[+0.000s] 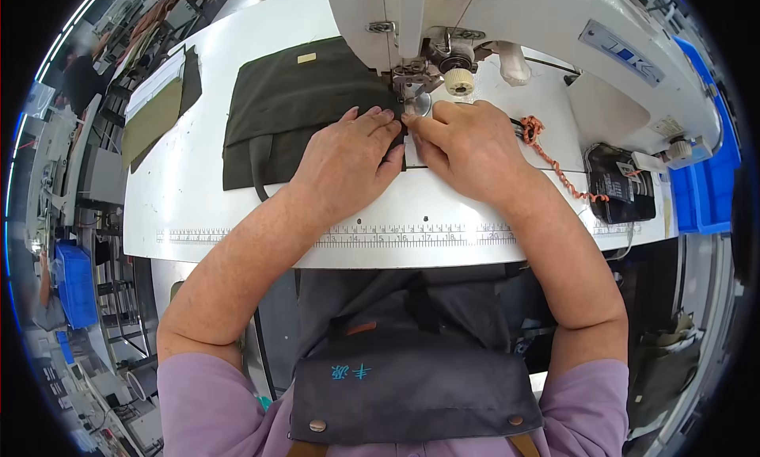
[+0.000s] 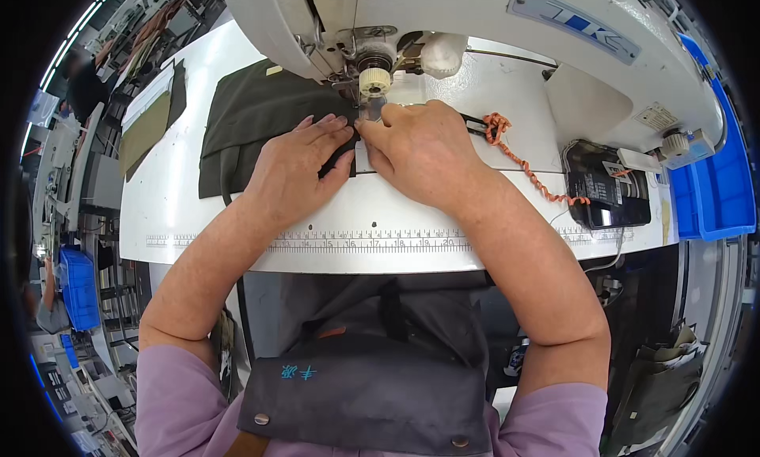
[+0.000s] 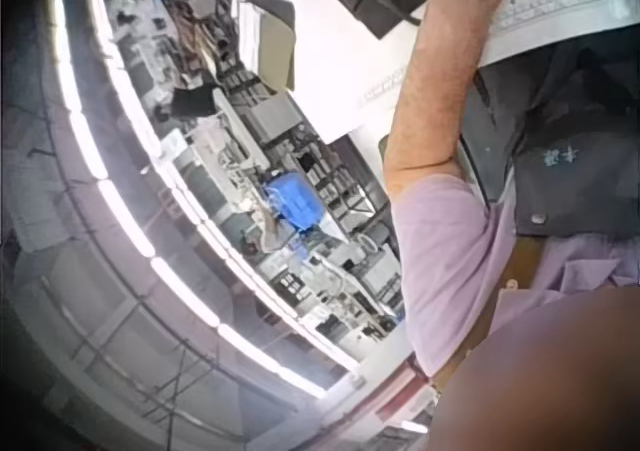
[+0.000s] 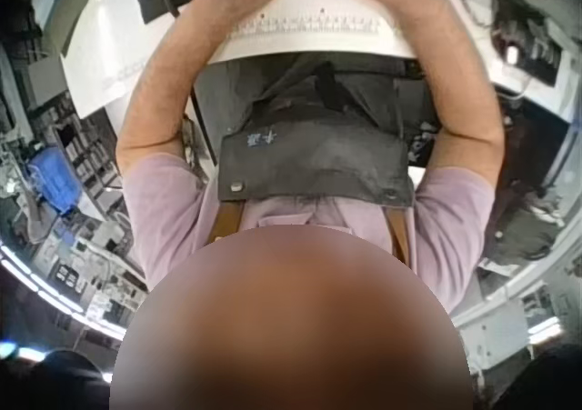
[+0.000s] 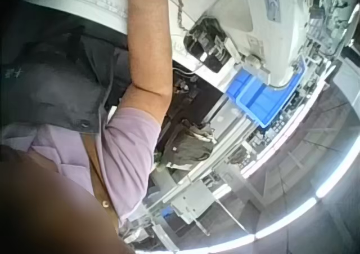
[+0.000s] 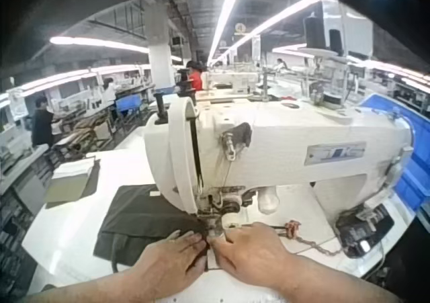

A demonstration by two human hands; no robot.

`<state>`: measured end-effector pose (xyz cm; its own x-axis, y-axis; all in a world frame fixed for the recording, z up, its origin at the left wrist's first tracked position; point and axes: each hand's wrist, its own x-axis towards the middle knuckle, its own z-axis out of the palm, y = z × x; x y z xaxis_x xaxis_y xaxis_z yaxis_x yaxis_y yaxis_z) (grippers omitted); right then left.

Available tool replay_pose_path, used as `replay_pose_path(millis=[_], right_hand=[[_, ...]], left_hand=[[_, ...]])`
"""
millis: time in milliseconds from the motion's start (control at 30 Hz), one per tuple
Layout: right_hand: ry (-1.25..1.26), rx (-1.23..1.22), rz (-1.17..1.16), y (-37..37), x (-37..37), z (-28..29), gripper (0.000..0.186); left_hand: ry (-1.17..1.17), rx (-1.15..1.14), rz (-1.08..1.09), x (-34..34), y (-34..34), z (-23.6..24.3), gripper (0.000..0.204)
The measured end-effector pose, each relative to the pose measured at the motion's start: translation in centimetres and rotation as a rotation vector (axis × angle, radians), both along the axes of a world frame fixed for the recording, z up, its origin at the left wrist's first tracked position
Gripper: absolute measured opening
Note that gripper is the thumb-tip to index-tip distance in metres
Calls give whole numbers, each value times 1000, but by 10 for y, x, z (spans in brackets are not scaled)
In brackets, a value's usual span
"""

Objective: Sewing fabric components together to assemble a canvas bag using an industrial sewing machine.

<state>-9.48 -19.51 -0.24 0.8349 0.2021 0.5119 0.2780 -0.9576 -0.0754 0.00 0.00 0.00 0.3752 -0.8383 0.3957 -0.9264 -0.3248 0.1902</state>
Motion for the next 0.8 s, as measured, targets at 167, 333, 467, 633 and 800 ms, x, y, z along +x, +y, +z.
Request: replay_pose_path(millis=[167, 333, 467, 633, 800], right_hand=[[6, -57, -79, 1, 3, 3, 22], [14, -17, -95, 0, 3, 2, 24], [40, 20, -107, -3, 3, 3, 24], [44, 44, -91, -5, 4, 1, 22], [29, 66, -67, -8, 5, 1, 20]], left_hand=[[-77, -31, 4, 10, -11, -7, 28], [-93, -80, -39, 33, -20, -5, 25], [-37, -118, -64, 43, -23, -1, 23], [-21, -95, -39, 45, -21, -2, 23], [-56, -120, -59, 43, -15, -3, 25]])
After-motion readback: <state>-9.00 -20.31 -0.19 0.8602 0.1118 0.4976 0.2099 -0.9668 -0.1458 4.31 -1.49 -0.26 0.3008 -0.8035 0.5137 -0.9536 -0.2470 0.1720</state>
